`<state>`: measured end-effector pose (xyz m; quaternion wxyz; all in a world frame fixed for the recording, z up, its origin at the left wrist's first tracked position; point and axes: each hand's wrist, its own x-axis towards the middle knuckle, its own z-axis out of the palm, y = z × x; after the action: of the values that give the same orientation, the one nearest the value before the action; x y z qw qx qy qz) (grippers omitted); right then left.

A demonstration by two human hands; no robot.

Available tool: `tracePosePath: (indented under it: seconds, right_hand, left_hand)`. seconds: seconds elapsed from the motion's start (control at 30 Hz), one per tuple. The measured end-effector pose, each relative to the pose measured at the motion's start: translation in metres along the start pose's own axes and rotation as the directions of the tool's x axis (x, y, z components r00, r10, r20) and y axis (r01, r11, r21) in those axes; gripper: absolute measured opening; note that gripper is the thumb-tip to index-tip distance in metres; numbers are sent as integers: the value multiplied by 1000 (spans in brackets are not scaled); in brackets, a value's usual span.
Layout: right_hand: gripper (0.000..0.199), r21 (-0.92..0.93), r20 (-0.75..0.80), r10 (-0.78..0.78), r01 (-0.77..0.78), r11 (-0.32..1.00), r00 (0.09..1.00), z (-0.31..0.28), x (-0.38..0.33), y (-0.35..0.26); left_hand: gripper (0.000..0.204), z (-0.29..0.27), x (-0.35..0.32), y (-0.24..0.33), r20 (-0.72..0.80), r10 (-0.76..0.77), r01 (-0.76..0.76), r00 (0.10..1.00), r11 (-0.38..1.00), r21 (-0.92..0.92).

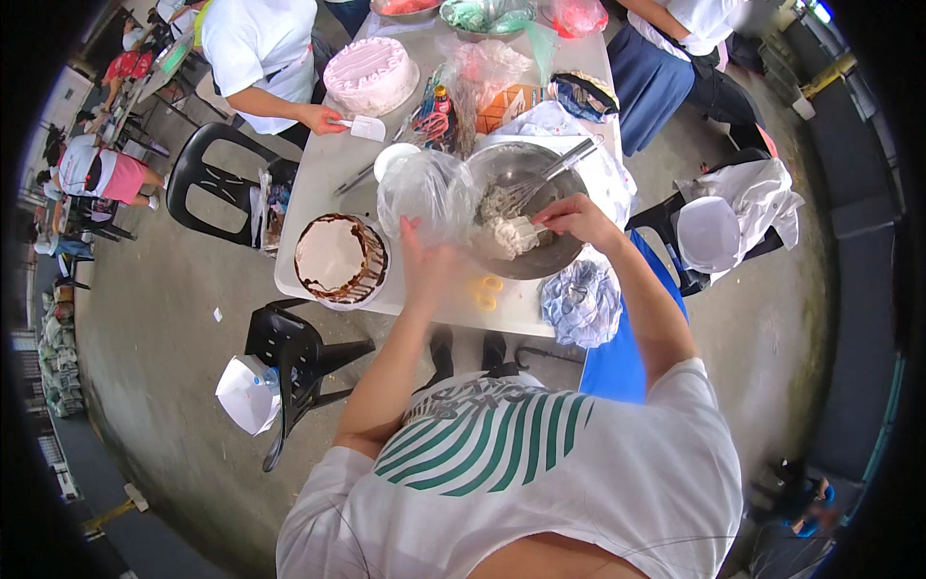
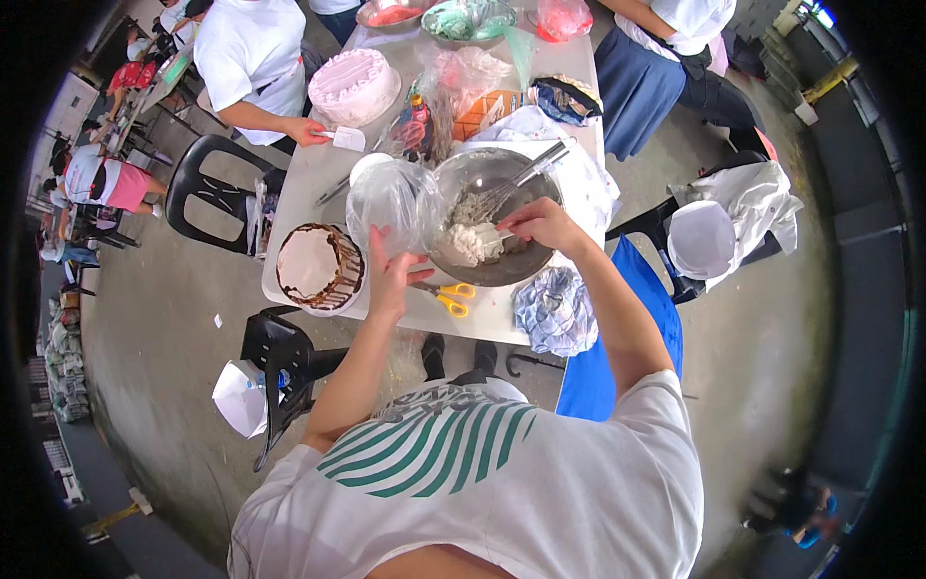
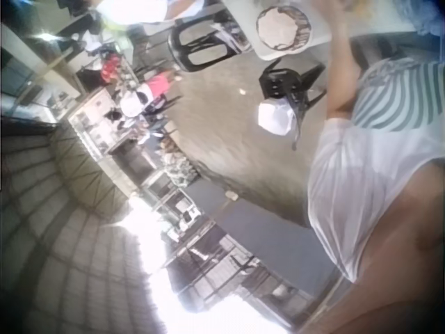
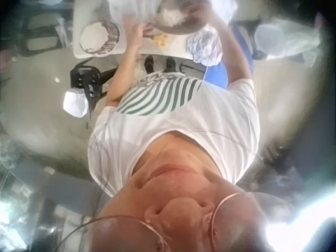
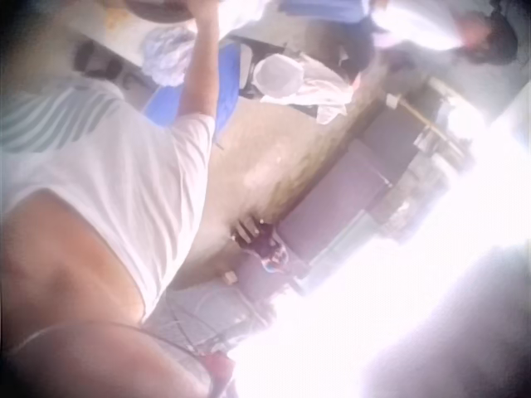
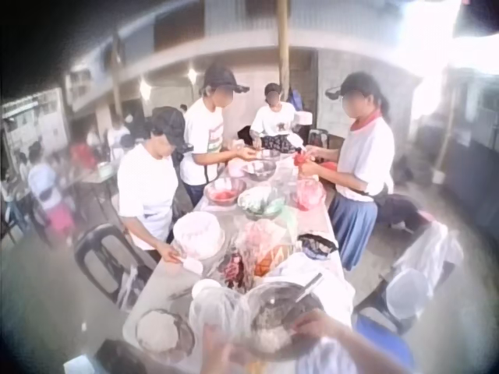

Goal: The person fills a plastic piping bag with frosting from a metal bowl using a spatula and then uses scissors to cut the tip of the bag.

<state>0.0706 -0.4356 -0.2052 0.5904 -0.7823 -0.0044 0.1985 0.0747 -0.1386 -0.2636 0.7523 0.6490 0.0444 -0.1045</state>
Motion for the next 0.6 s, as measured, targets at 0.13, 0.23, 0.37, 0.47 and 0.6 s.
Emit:
tracePosePath:
  seconds: [0.13, 0.23, 0.37, 0.47, 0.6]
  right_hand:
    - [27, 32, -63, -48, 50, 998, 997, -7, -11, -46]
    - [29, 45, -71, -170, 173, 984, 983, 5, -14, -73]
    - [28, -76, -36, -211, 208, 975, 977, 28, -10, -91]
    - [25, -259, -89, -227, 197, 946, 970, 47, -6, -94]
    - [25, -448, -131, -306, 220, 867, 943, 72, -8, -101]
  left_hand:
    - [67, -29, 20, -22, -41, 184, -177, 982, 974, 141]
    - [50, -25, 22, -10, -11, 454, -383, 891, 763, 521]
    - [39, -8, 0, 44, 13, 516, -367, 857, 591, 718]
    - [48, -8, -9, 62, -9, 397, -269, 918, 639, 721]
    - [52, -17, -9, 69, -52, 468, -295, 882, 636, 713]
